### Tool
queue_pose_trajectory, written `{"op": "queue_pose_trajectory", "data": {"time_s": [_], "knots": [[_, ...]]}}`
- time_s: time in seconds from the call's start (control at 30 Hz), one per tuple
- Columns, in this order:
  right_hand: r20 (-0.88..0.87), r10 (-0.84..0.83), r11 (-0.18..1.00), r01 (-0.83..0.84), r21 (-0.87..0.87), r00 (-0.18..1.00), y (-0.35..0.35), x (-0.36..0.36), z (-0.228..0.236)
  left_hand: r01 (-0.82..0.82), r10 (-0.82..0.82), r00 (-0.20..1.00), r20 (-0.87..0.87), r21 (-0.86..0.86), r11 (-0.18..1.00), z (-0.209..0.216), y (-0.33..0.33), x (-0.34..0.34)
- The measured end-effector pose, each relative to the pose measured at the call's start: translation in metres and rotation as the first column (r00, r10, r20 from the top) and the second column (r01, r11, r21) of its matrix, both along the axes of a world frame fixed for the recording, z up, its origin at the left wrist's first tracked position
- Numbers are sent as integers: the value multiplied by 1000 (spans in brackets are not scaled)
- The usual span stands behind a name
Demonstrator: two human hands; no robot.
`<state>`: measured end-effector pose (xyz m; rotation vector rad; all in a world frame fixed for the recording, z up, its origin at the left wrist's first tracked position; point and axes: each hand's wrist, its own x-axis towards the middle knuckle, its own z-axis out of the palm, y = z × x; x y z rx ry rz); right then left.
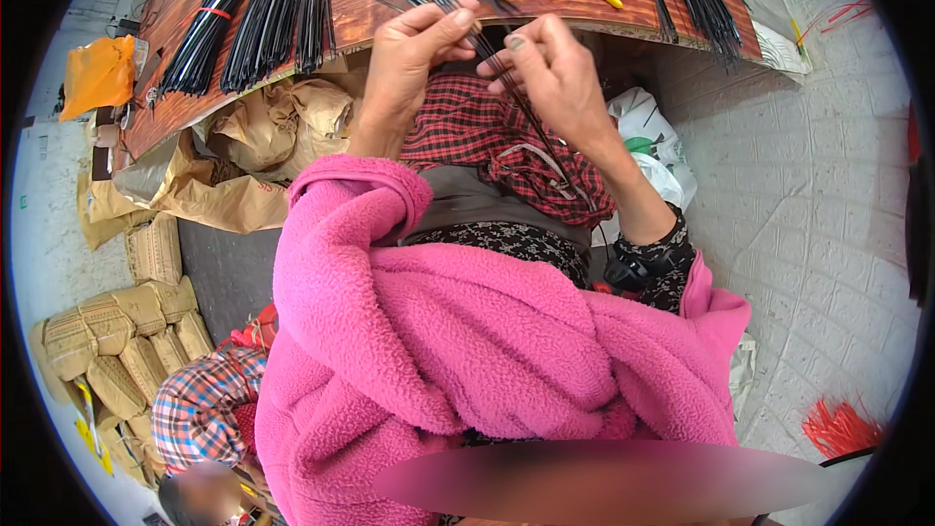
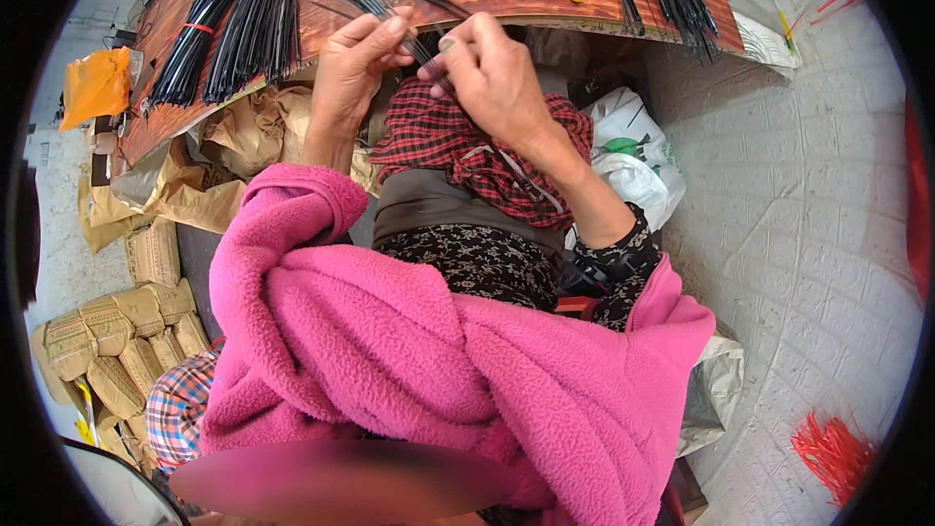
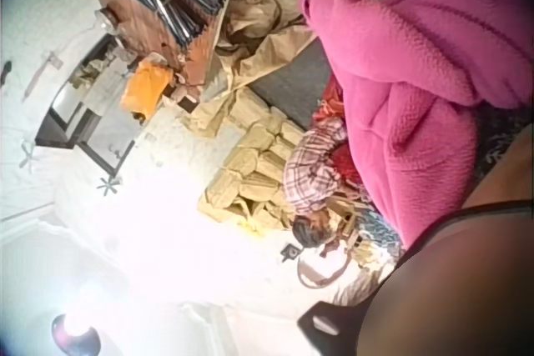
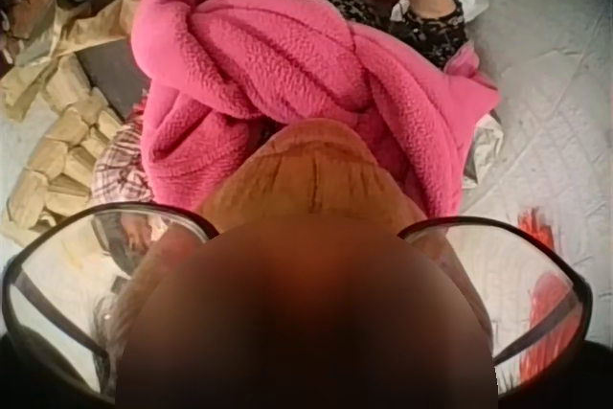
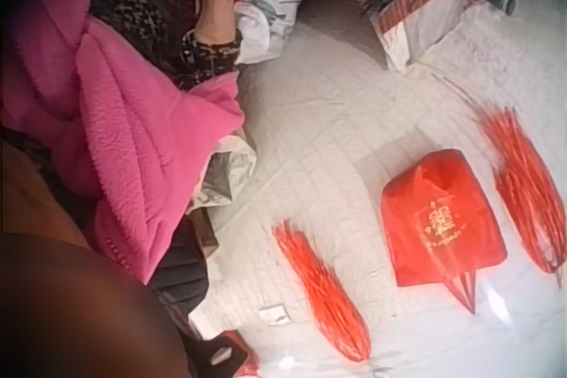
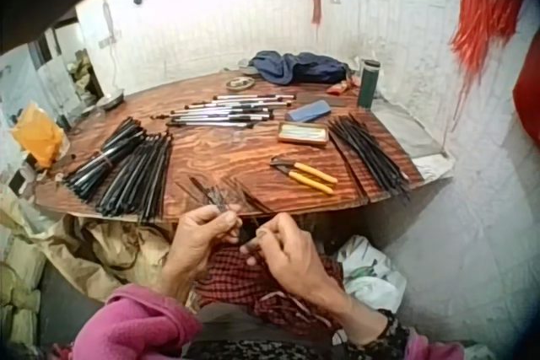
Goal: Bundling and trimming black hair fibers using hand tools and ties.
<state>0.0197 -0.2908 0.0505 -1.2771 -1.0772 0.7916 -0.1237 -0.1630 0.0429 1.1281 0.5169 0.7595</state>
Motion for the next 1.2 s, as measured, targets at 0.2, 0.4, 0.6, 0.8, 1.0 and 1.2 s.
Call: {"op": "queue_pose_trajectory", "data": {"time_s": [0.2,0.4,0.6,0.8,1.0,1.2], "knots": [[96,-17,998,23,-64,995,-3,-9,2,2,1,999,-37,73,997,-3,-12,10],[149,-55,998,58,-17,987,-1,-7,-11,-7,8,1000,-23,62,998,3,-20,16],[-30,-66,994,63,-85,997,3,3,-19,33,45,955,-293,256,966,1,-22,9],[-207,-51,993,28,-111,977,1,18,-19,864,-903,409,134,261,430,76,-85,-4],[-199,-71,984,37,-172,977,-3,10,-6,804,-766,13,643,449,391,95,-140,30],[-217,-94,989,65,-135,972,-7,13,-2,645,-722,-219,656,653,397,110,-151,47]]}}
